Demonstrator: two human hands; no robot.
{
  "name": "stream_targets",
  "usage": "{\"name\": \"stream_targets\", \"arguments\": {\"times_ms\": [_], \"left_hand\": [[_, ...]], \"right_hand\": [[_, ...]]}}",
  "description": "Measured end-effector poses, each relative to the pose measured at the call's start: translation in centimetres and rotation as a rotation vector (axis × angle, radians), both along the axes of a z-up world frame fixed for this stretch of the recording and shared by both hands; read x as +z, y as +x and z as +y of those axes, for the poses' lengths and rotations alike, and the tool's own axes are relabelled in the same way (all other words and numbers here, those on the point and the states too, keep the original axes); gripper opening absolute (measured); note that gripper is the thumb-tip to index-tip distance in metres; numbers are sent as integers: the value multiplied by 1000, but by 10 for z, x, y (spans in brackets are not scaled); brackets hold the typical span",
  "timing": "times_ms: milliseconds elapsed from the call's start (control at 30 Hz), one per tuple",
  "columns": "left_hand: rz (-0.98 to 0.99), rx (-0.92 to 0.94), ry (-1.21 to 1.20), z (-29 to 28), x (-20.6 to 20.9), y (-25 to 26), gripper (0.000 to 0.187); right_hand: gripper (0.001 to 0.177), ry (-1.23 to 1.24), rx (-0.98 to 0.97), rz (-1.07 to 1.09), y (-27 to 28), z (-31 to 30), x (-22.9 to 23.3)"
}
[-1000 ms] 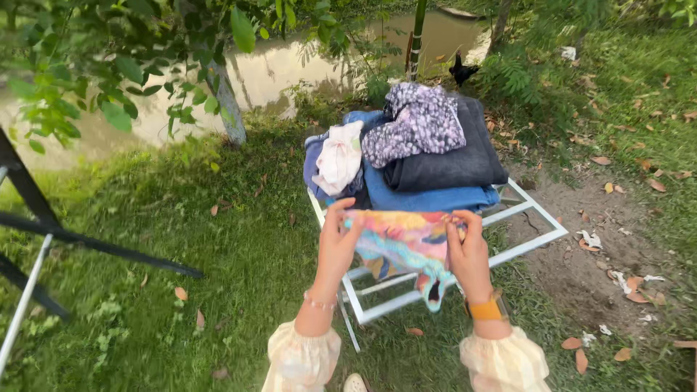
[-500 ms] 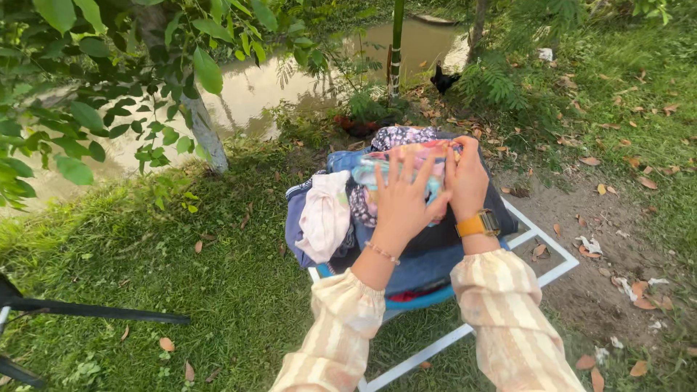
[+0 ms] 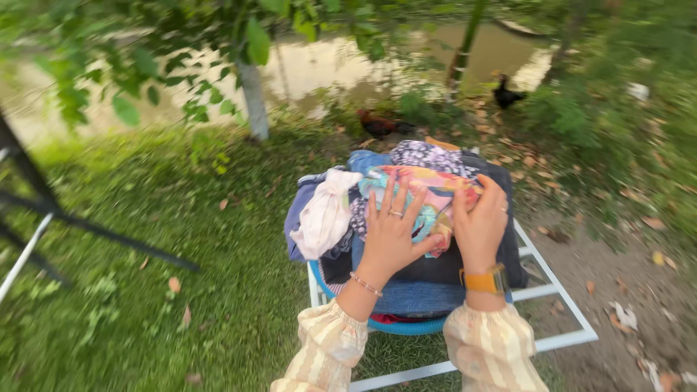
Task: The person picks up clothing items from a drying rack and from a blue basin, folds them by hand, and stacks them into a pile.
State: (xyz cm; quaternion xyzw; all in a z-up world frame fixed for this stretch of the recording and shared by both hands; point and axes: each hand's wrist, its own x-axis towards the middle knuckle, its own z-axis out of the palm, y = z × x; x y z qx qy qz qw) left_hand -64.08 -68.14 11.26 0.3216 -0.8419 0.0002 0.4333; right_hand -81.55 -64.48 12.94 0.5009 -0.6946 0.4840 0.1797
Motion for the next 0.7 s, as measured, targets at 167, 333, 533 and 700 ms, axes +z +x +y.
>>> {"name": "stream_targets", "arguments": {"times_ms": [167,333,533,700], "left_hand": [[55,109,24,36,16,17,101],[-12,334,81,81,9,54,95],[-21,621,69,139,-21,118,80],[-41,845,117,203,-37,184,79]], "right_hand": [[46,-81,156,137,32,36,13],[46,-32,408,158,91,59,1],[45,-23,676,247,162,83,-26],[44,15,951,290,239,119,-41]]}}
